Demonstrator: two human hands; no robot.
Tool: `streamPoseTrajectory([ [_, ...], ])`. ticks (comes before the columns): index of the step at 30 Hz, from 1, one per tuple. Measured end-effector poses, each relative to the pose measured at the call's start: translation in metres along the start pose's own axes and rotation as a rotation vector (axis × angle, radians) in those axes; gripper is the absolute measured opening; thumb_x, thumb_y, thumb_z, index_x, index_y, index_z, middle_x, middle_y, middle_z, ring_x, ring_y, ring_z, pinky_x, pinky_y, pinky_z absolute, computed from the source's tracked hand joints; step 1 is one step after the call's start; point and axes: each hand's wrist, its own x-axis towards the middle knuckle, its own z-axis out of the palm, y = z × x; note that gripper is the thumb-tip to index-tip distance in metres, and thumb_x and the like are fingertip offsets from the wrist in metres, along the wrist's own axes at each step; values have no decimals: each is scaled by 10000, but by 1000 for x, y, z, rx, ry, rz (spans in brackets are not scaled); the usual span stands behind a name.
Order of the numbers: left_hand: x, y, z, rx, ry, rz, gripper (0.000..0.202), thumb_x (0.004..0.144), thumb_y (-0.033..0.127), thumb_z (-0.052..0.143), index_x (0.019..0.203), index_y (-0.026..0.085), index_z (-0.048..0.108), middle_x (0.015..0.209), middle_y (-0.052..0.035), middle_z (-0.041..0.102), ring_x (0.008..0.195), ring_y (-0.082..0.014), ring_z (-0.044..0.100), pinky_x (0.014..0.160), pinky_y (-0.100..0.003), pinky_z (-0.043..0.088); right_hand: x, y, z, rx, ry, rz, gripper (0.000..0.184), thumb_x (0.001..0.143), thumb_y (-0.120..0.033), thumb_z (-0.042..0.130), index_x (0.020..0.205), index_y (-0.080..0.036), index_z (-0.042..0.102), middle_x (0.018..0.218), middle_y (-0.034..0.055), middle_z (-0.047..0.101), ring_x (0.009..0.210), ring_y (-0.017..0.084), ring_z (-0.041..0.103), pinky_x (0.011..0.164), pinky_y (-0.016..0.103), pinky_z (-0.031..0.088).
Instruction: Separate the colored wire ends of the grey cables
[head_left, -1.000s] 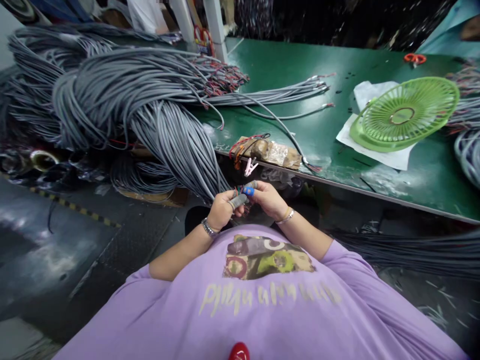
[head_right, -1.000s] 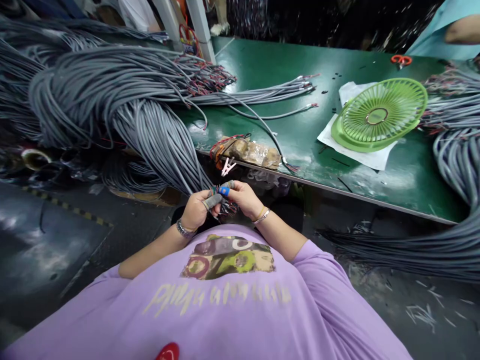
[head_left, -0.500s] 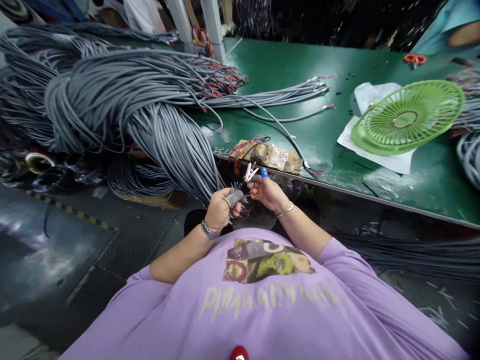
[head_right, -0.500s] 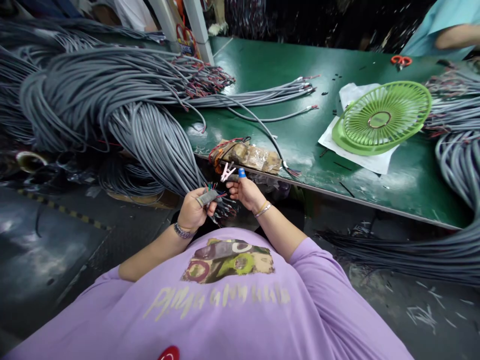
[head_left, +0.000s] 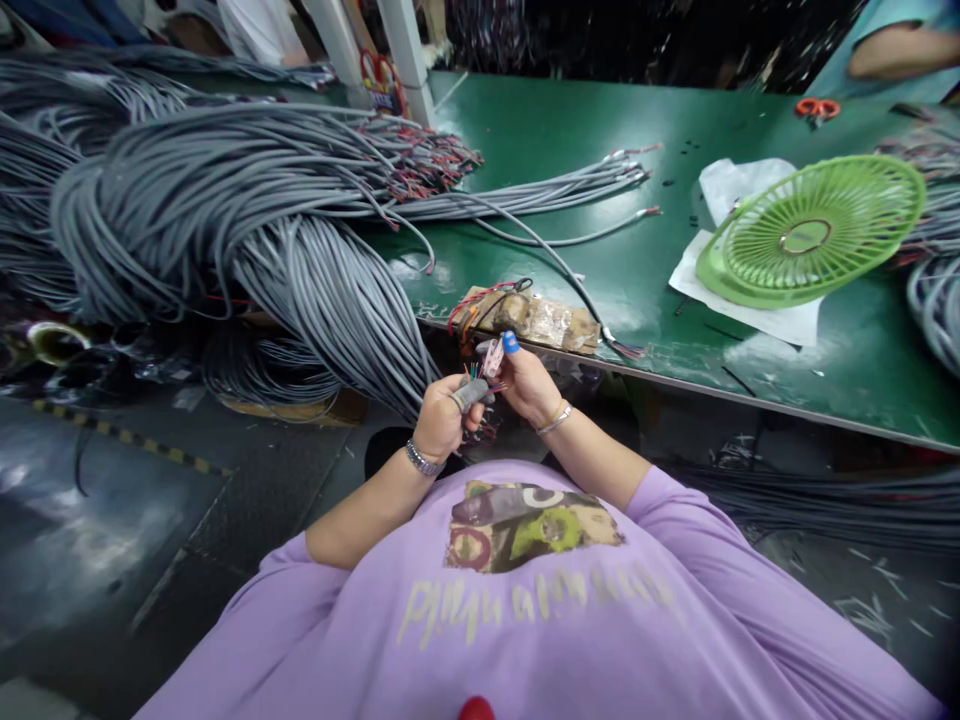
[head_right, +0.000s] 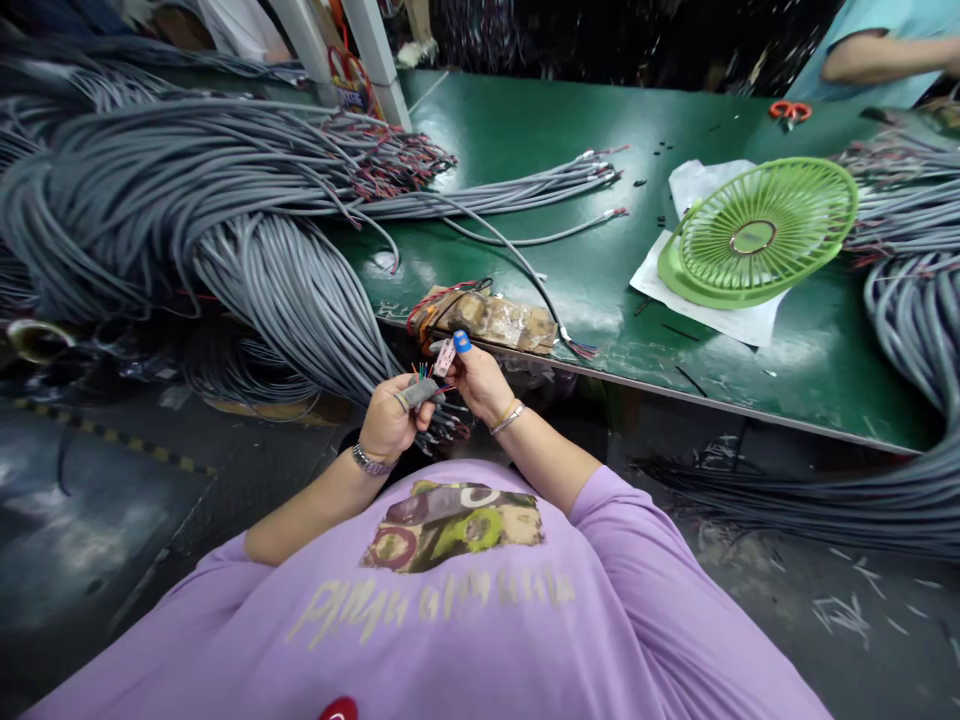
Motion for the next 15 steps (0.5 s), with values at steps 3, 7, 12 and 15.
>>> streamPoseTrajectory([
  [3, 0, -1, -1, 18, -4, -2, 320, 702, 412, 709, 570, 164, 556, 394, 40, 511, 307, -52, 385, 331, -189, 250, 0, 1, 2, 8, 36, -35, 484, 716, -623, 722, 710, -143, 664, 555, -30, 510, 510, 67, 411, 485, 204, 347],
  [7, -1, -2, 0, 40, -11, -11, 338, 700, 428, 705, 558, 170, 540, 391, 43, 505, 306, -53, 376, 331, -193, 249, -1, 0, 2, -2, 44, -43, 484, 714, -623, 722, 683, -146, 644, 562, -26, 516, 516, 68, 410, 493, 208, 347],
  [12, -2, -3, 0, 65, -10, -11, 325, 700, 430, 710, 581, 165, 564, 400, 44, 510, 311, -52, 379, 332, -190, 251, -2, -1, 1, -24, 28, -27, 492, 733, -633, 699, 669, -152, 619, 557, -33, 485, 518, 68, 394, 495, 212, 337],
  [15, -2, -4, 0, 60, 5, 4, 311, 715, 420, 697, 587, 165, 573, 402, 44, 510, 310, -52, 375, 332, -191, 243, -2, -1, 2, -17, 28, -36, 503, 723, -645, 702, 670, -152, 615, 558, -32, 485, 513, 67, 391, 487, 212, 330],
])
